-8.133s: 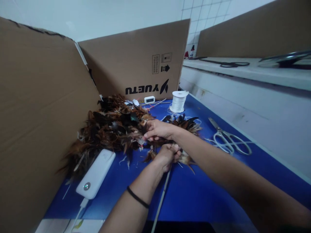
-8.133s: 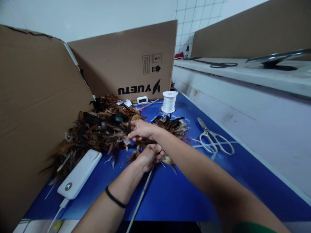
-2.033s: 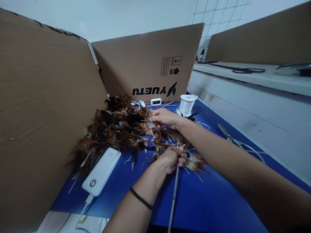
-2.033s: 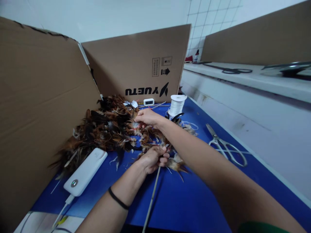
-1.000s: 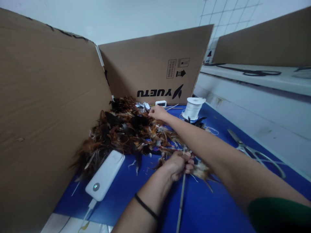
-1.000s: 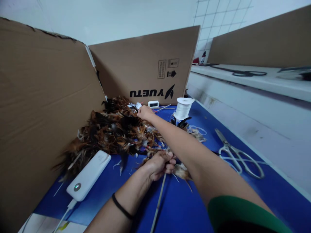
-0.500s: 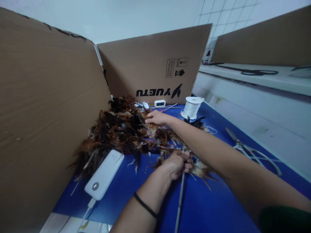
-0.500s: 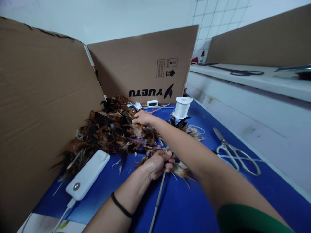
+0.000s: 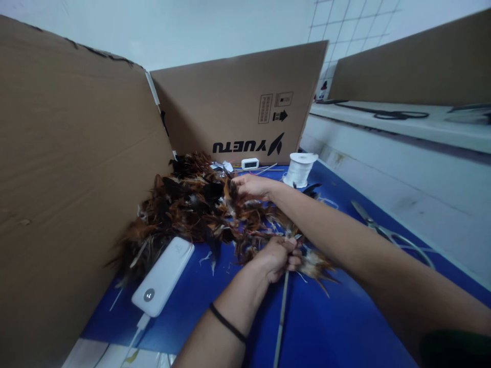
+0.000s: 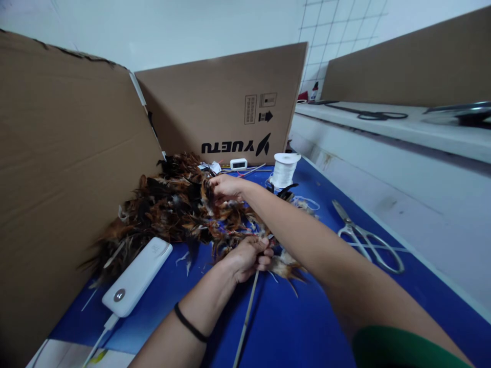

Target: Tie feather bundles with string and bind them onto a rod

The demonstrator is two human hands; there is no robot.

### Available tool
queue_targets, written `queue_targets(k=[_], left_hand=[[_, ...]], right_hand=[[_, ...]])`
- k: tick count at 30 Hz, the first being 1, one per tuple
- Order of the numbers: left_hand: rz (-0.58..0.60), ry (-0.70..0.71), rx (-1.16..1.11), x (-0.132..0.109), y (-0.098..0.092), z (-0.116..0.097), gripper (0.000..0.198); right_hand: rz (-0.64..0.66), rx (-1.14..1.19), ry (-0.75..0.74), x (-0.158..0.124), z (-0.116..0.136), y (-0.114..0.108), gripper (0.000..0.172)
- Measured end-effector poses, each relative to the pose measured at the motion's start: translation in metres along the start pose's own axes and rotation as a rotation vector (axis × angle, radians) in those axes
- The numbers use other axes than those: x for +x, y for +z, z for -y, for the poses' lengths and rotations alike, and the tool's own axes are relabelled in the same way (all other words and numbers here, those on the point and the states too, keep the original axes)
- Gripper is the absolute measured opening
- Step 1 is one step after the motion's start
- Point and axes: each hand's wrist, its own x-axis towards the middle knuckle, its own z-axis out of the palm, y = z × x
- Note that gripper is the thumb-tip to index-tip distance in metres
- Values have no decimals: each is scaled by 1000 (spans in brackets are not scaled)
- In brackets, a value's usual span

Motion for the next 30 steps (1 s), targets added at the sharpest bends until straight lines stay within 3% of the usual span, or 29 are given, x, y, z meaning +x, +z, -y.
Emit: queue_targets(k=[4,8,10,14,18,23,30], left_hand=[[1,1,13,0,0,0,28],[8,-6,2,1,0,0,26],[17,-8,-8,0,0,0,26],[8,-21,-2,-2,3,-3,21],[-44,-5,30,-2,5,-2,15],[-73,25,23,-2,7,-2,12],[3,-17,7,-2,3,-2,23]], right_hand=[[-135,-152,2,4,-4,2,24],[-287,-618,-46,6,-5,1,28],[-211,-851,-113,3,-5,1,27],[149,-1128,-136,-7,-8,16,25],[217,-1348,-158,-12,-17,40,34],[237,-1389,-262,-8,-27,47,22],[73,-963,-307,-11,-14,21,11]])
